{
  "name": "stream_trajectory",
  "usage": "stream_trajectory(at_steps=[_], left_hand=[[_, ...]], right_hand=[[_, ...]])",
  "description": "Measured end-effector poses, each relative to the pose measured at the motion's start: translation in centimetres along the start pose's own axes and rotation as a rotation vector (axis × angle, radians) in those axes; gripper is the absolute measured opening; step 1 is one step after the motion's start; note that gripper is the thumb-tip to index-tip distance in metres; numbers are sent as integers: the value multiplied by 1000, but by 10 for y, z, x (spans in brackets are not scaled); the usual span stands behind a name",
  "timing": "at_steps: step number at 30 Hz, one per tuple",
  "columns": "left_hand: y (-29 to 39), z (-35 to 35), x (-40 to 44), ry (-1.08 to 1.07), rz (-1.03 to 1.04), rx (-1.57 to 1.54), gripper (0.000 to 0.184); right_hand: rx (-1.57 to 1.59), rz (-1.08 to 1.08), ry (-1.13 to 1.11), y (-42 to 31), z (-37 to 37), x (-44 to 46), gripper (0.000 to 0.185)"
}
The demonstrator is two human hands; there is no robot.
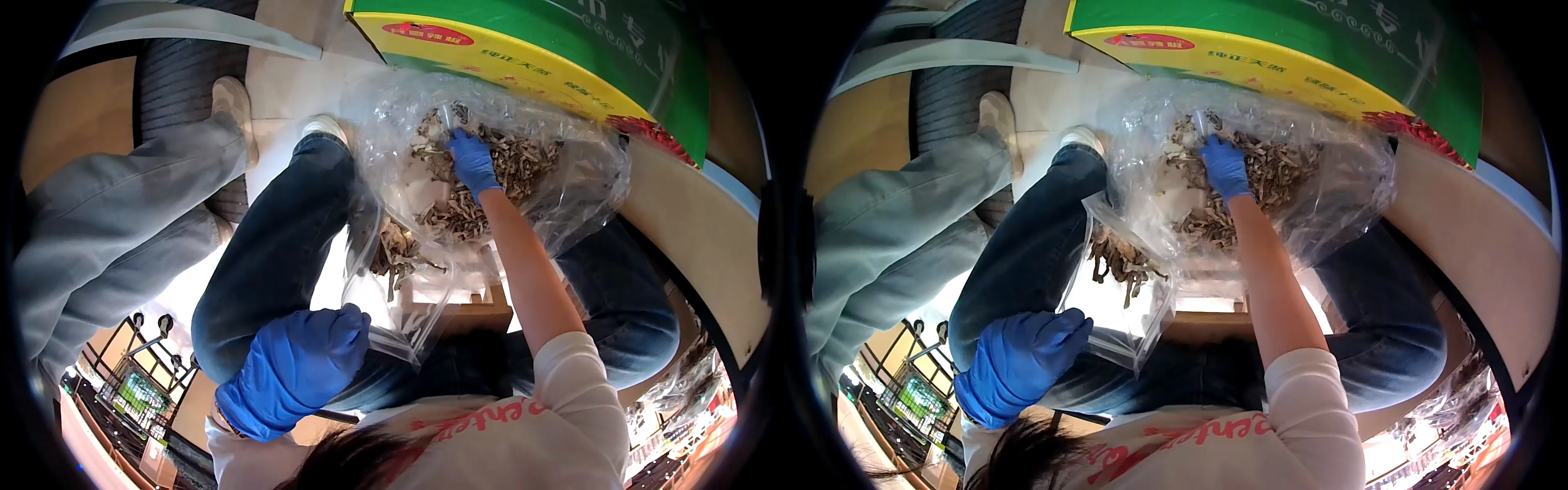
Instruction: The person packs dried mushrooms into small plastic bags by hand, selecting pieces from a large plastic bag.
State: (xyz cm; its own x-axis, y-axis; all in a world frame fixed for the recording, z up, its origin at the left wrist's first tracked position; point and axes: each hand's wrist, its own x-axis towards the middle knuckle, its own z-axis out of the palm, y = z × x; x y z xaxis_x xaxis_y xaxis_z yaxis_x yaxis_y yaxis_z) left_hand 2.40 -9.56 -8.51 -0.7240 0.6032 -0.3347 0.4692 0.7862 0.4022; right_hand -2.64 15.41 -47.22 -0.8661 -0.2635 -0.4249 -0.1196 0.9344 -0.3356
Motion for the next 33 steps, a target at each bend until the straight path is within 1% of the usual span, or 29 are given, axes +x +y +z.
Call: stream_trajectory(at_steps=[1,2,3,4,6,7,8,9,10,11,12,13,14,15,16,17,18,19,21,22,23,24,25,26,27,29,30,31,33], left_hand=[[1,-1,1,-5,1,-9,13],[2,-1,1,-11,1,-17,12],[4,-1,2,-21,7,23,12],[5,-1,2,-28,14,63,12],[7,1,3,1,45,88,12],[8,0,4,24,71,112,12],[12,-5,8,22,35,68,9],[12,-5,10,33,41,71,9],[11,-4,10,-10,118,124,7],[12,-5,11,-54,196,180,5],[17,-11,11,-202,175,255,11],[19,-12,12,-192,182,263,11],[19,-11,14,-189,219,243,9],[20,-9,16,-187,257,224,8],[19,-5,16,-121,284,199,7],[16,0,15,-113,291,204,7],[13,6,15,-39,334,267,7],[11,13,17,36,376,331,8],[11,23,29,30,393,284,9],[16,24,34,47,424,263,8],[23,24,40,65,457,241,7],[29,24,47,73,462,245,7],[37,23,54,16,450,268,6],[44,22,58,-42,436,292,5],[49,22,61,-36,440,295,5],[57,21,67,100,497,267,4],[61,20,71,102,509,269,4],[64,20,75,96,490,310,4],[69,19,80,89,487,354,4]], right_hand=[[5,1,2,4,5,-5,17],[48,3,54,7,8,-10,19],[88,6,107,10,11,-15,20],[85,7,113,11,14,-17,20],[490,330,156,8,10,-23,22],[484,327,166,7,7,-27,22],[936,429,194,5,3,-32,23],[1391,519,217,-6,-14,-40,26],[1358,593,168,-11,-35,-53,24],[1356,587,182,-19,-53,-66,24],[1584,619,163,-24,-66,-77,23],[1814,643,140,-31,-77,-88,21],[1883,586,218,-39,-88,-99,18],[1883,579,229,-35,-87,-106,18],[1803,620,284,-29,-85,-114,16],[1721,661,339,-25,-85,-122,16],[1744,648,412,-25,-93,-132,16],[1744,639,422,-23,-104,-138,16],[1851,552,497,-24,-137,-150,16],[1833,530,581,-28,-159,-157,17],[1830,523,590,-30,-178,-163,17],[1825,394,652,-32,-192,-167,17],[1817,265,711,-34,-207,-172,17],[1816,234,758,-45,-224,-182,14],[1813,228,765,-54,-235,-190,14],[1639,5,755,-67,-245,-204,12],[1598,-55,694,-71,-244,-209,11],[1552,12,589,-74,-240,-214,16],[1420,-37,444,-82,-235,-220,27]])
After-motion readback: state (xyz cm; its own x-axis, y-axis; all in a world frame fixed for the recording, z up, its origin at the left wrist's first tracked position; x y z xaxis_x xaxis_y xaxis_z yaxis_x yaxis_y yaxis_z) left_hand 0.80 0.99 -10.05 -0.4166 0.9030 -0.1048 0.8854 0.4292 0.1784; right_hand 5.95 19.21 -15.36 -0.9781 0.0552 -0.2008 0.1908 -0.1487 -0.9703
